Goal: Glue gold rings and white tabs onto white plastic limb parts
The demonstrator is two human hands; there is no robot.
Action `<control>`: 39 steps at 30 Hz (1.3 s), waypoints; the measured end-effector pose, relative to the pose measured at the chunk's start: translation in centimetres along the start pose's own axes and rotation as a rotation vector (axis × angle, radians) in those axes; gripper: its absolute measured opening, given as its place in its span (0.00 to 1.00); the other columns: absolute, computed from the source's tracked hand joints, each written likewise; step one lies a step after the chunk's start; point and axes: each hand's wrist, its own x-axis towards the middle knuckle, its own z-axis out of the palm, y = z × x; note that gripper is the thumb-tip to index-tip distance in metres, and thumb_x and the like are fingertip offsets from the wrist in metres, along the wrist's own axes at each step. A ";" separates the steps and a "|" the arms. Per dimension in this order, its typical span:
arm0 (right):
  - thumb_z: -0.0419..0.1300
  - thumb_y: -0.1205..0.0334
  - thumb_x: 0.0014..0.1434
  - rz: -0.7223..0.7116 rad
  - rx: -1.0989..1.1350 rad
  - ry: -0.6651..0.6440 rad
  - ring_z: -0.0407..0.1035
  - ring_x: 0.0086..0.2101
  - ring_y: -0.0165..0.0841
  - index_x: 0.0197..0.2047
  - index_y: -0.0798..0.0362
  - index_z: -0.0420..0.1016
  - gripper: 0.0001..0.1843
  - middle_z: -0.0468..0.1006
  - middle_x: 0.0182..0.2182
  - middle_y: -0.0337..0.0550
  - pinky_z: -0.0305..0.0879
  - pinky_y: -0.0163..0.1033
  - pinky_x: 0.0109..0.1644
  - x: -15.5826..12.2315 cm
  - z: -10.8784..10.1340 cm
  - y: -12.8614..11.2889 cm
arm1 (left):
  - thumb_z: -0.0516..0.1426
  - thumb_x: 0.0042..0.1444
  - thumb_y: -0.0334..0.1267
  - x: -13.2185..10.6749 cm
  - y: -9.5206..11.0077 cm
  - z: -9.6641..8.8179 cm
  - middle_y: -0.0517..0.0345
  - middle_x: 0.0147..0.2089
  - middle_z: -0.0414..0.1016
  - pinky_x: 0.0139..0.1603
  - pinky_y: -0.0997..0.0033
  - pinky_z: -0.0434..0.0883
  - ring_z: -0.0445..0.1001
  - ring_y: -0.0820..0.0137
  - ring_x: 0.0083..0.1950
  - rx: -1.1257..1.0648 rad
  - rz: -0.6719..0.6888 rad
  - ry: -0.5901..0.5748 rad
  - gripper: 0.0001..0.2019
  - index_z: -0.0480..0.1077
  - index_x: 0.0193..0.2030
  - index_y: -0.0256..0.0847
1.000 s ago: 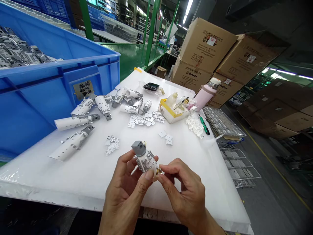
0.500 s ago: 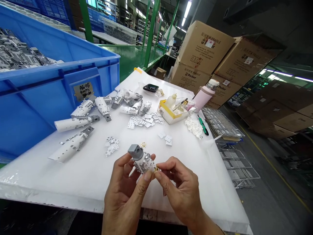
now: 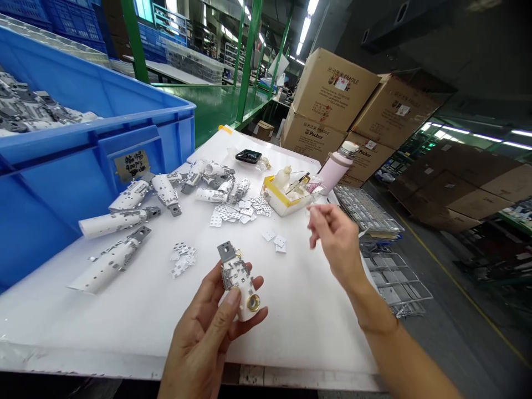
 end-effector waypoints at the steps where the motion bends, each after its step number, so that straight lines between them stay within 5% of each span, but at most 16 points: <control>1: 0.59 0.49 0.60 -0.011 -0.005 0.050 0.61 0.18 0.24 0.40 0.55 0.71 0.17 0.69 0.26 0.35 0.62 0.32 0.19 2.1 -0.3 0.8 | 0.62 0.55 0.45 0.0 0.1 -0.1 0.53 0.58 0.75 0.40 0.64 0.81 0.75 0.54 0.56 -0.007 -0.016 -0.006 0.28 0.64 0.62 0.48; 7: 0.62 0.52 0.55 -0.065 -0.108 0.225 0.60 0.18 0.26 0.43 0.58 0.70 0.19 0.70 0.25 0.36 0.59 0.34 0.20 10.8 0.6 4.5 | 0.62 0.55 0.46 -0.2 0.8 -0.1 0.48 0.54 0.78 0.40 0.63 0.81 0.77 0.52 0.53 -0.025 -0.051 -0.023 0.30 0.62 0.63 0.46; 15: 0.61 0.61 0.56 -0.282 -0.248 0.300 0.60 0.24 0.29 0.24 0.55 0.69 0.11 0.65 0.21 0.35 0.60 0.37 0.31 12.1 1.5 3.0 | 0.66 0.48 0.46 0.1 0.6 -0.6 0.46 0.55 0.75 0.43 0.62 0.77 0.77 0.54 0.52 0.145 -0.022 -0.057 0.35 0.59 0.62 0.47; 20: 0.58 0.56 0.62 -0.446 -0.138 0.375 0.61 0.23 0.27 0.30 0.53 0.69 0.12 0.68 0.26 0.37 0.60 0.35 0.26 7.7 0.2 -1.7 | 0.66 0.50 0.41 0.6 0.1 -1.1 0.53 0.54 0.75 0.48 0.65 0.75 0.77 0.60 0.51 0.246 0.066 -0.091 0.31 0.60 0.59 0.50; 26: 0.58 0.60 0.64 -0.267 0.213 -0.032 0.62 0.16 0.24 0.33 0.52 0.73 0.08 0.74 0.26 0.38 0.55 0.31 0.13 -2.5 0.8 -6.9 | 0.64 0.53 0.38 0.6 -0.5 -0.3 0.58 0.53 0.75 0.43 0.74 0.75 0.76 0.65 0.53 0.329 0.184 -0.062 0.27 0.61 0.58 0.54; 32: 0.56 0.66 0.65 -0.255 0.182 -0.230 0.65 0.19 0.22 0.37 0.51 0.73 0.05 0.75 0.28 0.37 0.63 0.29 0.19 -5.4 1.5 -6.5 | 0.63 0.54 0.38 0.3 -0.9 -0.2 0.60 0.56 0.74 0.44 0.77 0.75 0.75 0.67 0.54 0.467 0.271 -0.068 0.28 0.62 0.61 0.55; 39: 0.56 0.69 0.65 -0.289 0.218 -0.286 0.64 0.21 0.21 0.38 0.53 0.74 0.06 0.74 0.30 0.37 0.62 0.27 0.20 -6.0 1.9 -5.5 | 0.63 0.55 0.38 0.4 -1.1 -0.4 0.65 0.55 0.75 0.45 0.80 0.75 0.75 0.70 0.54 0.487 0.277 -0.076 0.28 0.62 0.61 0.58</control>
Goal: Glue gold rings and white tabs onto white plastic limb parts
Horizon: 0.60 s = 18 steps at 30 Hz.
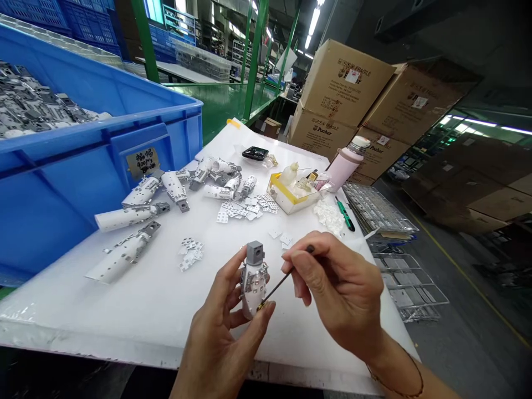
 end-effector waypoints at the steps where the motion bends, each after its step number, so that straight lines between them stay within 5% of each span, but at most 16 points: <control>1: 0.56 0.69 0.65 -0.005 0.004 0.018 0.65 0.20 0.21 0.38 0.53 0.74 0.06 0.74 0.29 0.37 0.62 0.27 0.19 0.3 -0.2 -0.1 | 0.63 0.54 0.38 0.0 0.0 0.0 0.64 0.55 0.75 0.46 0.80 0.75 0.75 0.70 0.54 -0.011 -0.017 0.006 0.28 0.62 0.61 0.58; 5: 0.57 0.64 0.65 -0.152 -0.031 0.286 0.65 0.18 0.23 0.36 0.54 0.74 0.06 0.75 0.27 0.37 0.61 0.29 0.16 4.4 -2.5 0.8 | 0.65 0.52 0.39 0.3 0.0 -0.3 0.62 0.55 0.76 0.47 0.80 0.75 0.75 0.68 0.55 -0.100 -0.099 0.004 0.31 0.60 0.61 0.57; 8: 0.58 0.59 0.64 -0.309 -0.162 0.483 0.67 0.20 0.25 0.33 0.53 0.71 0.09 0.73 0.27 0.37 0.63 0.30 0.18 9.3 -5.3 3.7 | 0.67 0.50 0.40 0.5 0.3 -0.6 0.59 0.56 0.76 0.49 0.79 0.74 0.75 0.67 0.55 -0.165 -0.155 -0.031 0.33 0.59 0.61 0.55; 12: 0.55 0.55 0.65 -0.247 -0.379 0.511 0.66 0.18 0.25 0.31 0.51 0.67 0.12 0.69 0.23 0.34 0.62 0.30 0.18 14.2 -7.9 8.3 | 0.67 0.50 0.42 0.3 0.8 -0.7 0.55 0.57 0.75 0.47 0.77 0.76 0.75 0.63 0.56 -0.212 -0.214 -0.060 0.34 0.57 0.62 0.52; 18: 0.51 0.55 0.66 -0.130 -0.514 0.451 0.65 0.19 0.27 0.30 0.51 0.64 0.14 0.70 0.23 0.35 0.63 0.33 0.22 15.7 -8.0 11.8 | 0.67 0.50 0.43 0.2 0.9 -0.7 0.52 0.57 0.76 0.45 0.71 0.77 0.76 0.59 0.54 -0.214 -0.230 -0.085 0.36 0.56 0.63 0.50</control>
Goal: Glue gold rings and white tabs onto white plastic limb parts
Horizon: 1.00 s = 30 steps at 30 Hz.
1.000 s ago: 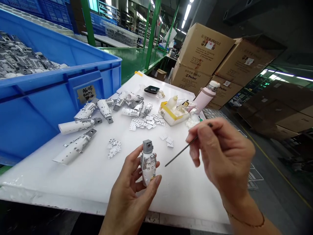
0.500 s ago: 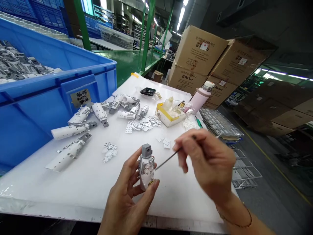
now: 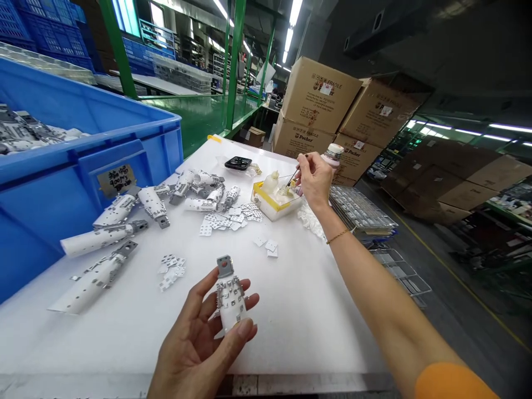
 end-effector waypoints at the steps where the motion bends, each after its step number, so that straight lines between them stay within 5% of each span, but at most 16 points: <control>1: 0.51 0.55 0.65 0.008 -0.022 -0.033 0.65 0.19 0.28 0.29 0.51 0.64 0.14 0.69 0.21 0.35 0.64 0.34 0.24 -0.1 0.1 0.3 | 0.67 0.49 0.43 0.0 0.0 0.0 0.51 0.56 0.76 0.44 0.71 0.77 0.76 0.58 0.54 -0.001 -0.002 -0.002 0.36 0.56 0.63 0.50; 6: 0.62 0.59 0.57 0.017 -0.121 -0.183 0.66 0.27 0.31 0.36 0.53 0.70 0.07 0.73 0.28 0.39 0.65 0.38 0.33 -2.0 -0.7 0.4 | 0.67 0.49 0.44 -0.1 0.1 -0.1 0.51 0.54 0.77 0.43 0.70 0.78 0.77 0.58 0.53 -0.012 -0.001 -0.007 0.35 0.57 0.61 0.50; 9: 0.59 0.59 0.61 -0.001 -0.131 -0.230 0.66 0.31 0.32 0.43 0.53 0.70 0.09 0.74 0.35 0.43 0.64 0.38 0.35 -4.9 -2.3 -1.4 | 0.66 0.50 0.44 0.0 0.3 -0.2 0.51 0.54 0.77 0.42 0.68 0.78 0.77 0.56 0.53 -0.028 -0.008 0.026 0.32 0.59 0.60 0.51; 15: 0.59 0.65 0.62 -0.044 -0.079 -0.623 0.64 0.26 0.28 0.31 0.52 0.73 0.07 0.71 0.26 0.37 0.59 0.35 0.30 -12.2 -6.4 -4.9 | 0.66 0.51 0.44 0.8 0.2 -1.2 0.49 0.59 0.73 0.44 0.67 0.79 0.74 0.55 0.57 -0.084 -0.064 -0.026 0.33 0.57 0.61 0.52; 20: 0.56 0.65 0.65 0.014 -0.120 -0.598 0.63 0.27 0.29 0.34 0.53 0.73 0.08 0.72 0.28 0.40 0.60 0.36 0.31 -14.2 -8.3 -4.4 | 0.62 0.55 0.47 1.2 0.5 -1.2 0.50 0.58 0.74 0.46 0.68 0.79 0.74 0.57 0.57 -0.152 -0.120 -0.044 0.29 0.57 0.62 0.51; 26: 0.58 0.67 0.62 -0.028 -0.129 -0.669 0.66 0.28 0.30 0.43 0.51 0.75 0.07 0.73 0.34 0.42 0.63 0.36 0.30 -14.9 -7.1 -3.9 | 0.58 0.60 0.45 1.2 1.4 -0.2 0.52 0.55 0.77 0.45 0.66 0.80 0.74 0.57 0.57 -0.270 -0.193 -0.005 0.22 0.61 0.60 0.50; 30: 0.59 0.65 0.62 -0.043 -0.169 -0.495 0.64 0.27 0.31 0.35 0.51 0.74 0.03 0.72 0.29 0.39 0.60 0.37 0.31 -14.7 -8.7 -3.8 | 0.60 0.59 0.44 0.9 1.3 -0.6 0.51 0.56 0.77 0.44 0.63 0.81 0.74 0.54 0.57 -0.284 -0.212 0.072 0.23 0.64 0.60 0.48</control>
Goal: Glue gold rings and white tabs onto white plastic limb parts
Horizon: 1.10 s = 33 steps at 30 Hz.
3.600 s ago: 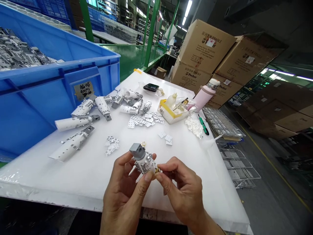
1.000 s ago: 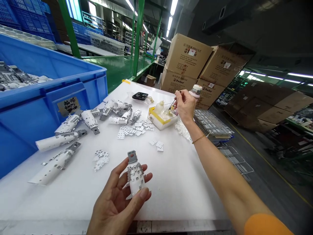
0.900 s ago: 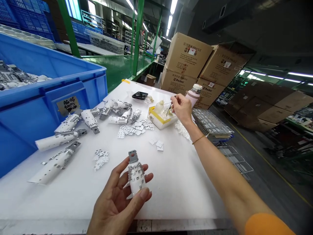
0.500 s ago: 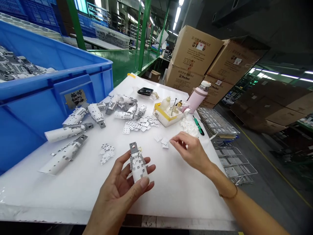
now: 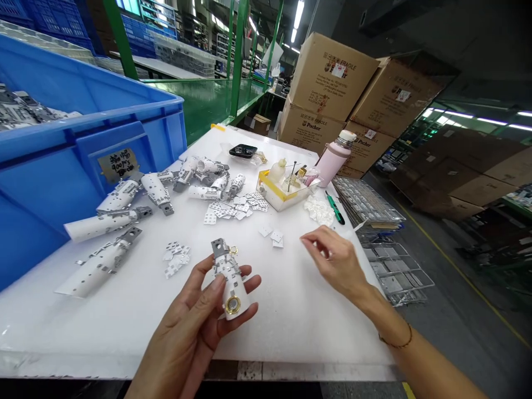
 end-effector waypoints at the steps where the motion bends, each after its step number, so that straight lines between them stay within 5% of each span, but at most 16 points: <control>1: 0.58 0.63 0.62 0.026 -0.020 0.099 0.62 0.26 0.31 0.32 0.51 0.72 0.06 0.69 0.26 0.38 0.58 0.38 0.31 -0.5 -0.7 0.3 | 0.60 0.58 0.44 0.0 0.0 -0.2 0.50 0.56 0.77 0.44 0.62 0.81 0.74 0.53 0.57 -0.006 0.000 0.026 0.23 0.65 0.60 0.47; 4: 0.59 0.59 0.62 0.155 -0.085 0.456 0.58 0.25 0.31 0.29 0.50 0.63 0.11 0.62 0.25 0.35 0.55 0.39 0.32 -2.3 -2.5 2.0 | 0.61 0.57 0.44 0.2 -0.1 -0.4 0.53 0.58 0.75 0.46 0.59 0.81 0.74 0.53 0.57 -0.026 -0.007 0.026 0.21 0.67 0.58 0.48; 6: 0.62 0.55 0.59 0.265 -0.098 0.577 0.59 0.28 0.32 0.36 0.50 0.63 0.11 0.63 0.30 0.37 0.57 0.40 0.34 -3.4 -3.1 3.8 | 0.60 0.58 0.43 0.3 0.0 -0.2 0.54 0.59 0.75 0.46 0.60 0.81 0.74 0.54 0.57 -0.033 -0.019 -0.022 0.20 0.68 0.57 0.48; 9: 0.67 0.50 0.51 0.419 -0.059 0.487 0.63 0.34 0.36 0.45 0.51 0.67 0.22 0.68 0.39 0.44 0.60 0.41 0.35 -4.1 -3.1 6.7 | 0.59 0.60 0.41 0.2 0.4 0.6 0.53 0.57 0.76 0.45 0.64 0.81 0.75 0.56 0.56 -0.047 -0.049 -0.088 0.18 0.67 0.57 0.46; 14: 0.69 0.47 0.45 0.528 0.084 0.324 0.60 0.32 0.35 0.27 0.52 0.69 0.18 0.68 0.31 0.41 0.59 0.40 0.34 -3.5 -2.4 8.7 | 0.57 0.62 0.38 -0.4 0.4 1.2 0.52 0.53 0.78 0.43 0.64 0.81 0.74 0.58 0.56 -0.060 -0.068 -0.089 0.16 0.67 0.57 0.45; 18: 0.64 0.45 0.52 0.551 0.354 0.272 0.61 0.29 0.33 0.31 0.50 0.65 0.19 0.68 0.28 0.39 0.61 0.39 0.32 -3.0 -2.7 6.2 | 0.57 0.61 0.37 -0.5 0.2 0.9 0.54 0.47 0.79 0.43 0.64 0.81 0.74 0.58 0.56 -0.070 -0.078 -0.102 0.15 0.69 0.55 0.46; 22: 0.55 0.43 0.61 0.559 0.679 0.207 0.54 0.22 0.28 0.33 0.49 0.62 0.18 0.60 0.22 0.34 0.58 0.35 0.24 -2.6 -3.7 1.0 | 0.58 0.61 0.39 -0.4 -0.1 0.8 0.54 0.47 0.78 0.41 0.66 0.81 0.71 0.57 0.59 -0.079 -0.095 -0.118 0.14 0.72 0.54 0.47; 26: 0.62 0.48 0.58 0.582 1.121 0.223 0.44 0.19 0.25 0.30 0.50 0.63 0.17 0.52 0.19 0.30 0.47 0.29 0.18 -2.0 -3.6 -4.2 | 0.61 0.58 0.39 -0.4 -0.4 1.0 0.53 0.46 0.79 0.39 0.65 0.81 0.72 0.55 0.58 -0.064 -0.091 -0.084 0.16 0.73 0.53 0.47; 33: 0.64 0.52 0.57 0.405 0.877 0.317 0.55 0.21 0.27 0.33 0.48 0.77 0.09 0.63 0.22 0.37 0.52 0.31 0.18 -1.9 -1.8 -7.8 | 0.57 0.61 0.35 -1.1 -0.5 2.4 0.49 0.51 0.79 0.37 0.68 0.81 0.78 0.59 0.51 -0.020 -0.083 0.016 0.13 0.71 0.53 0.41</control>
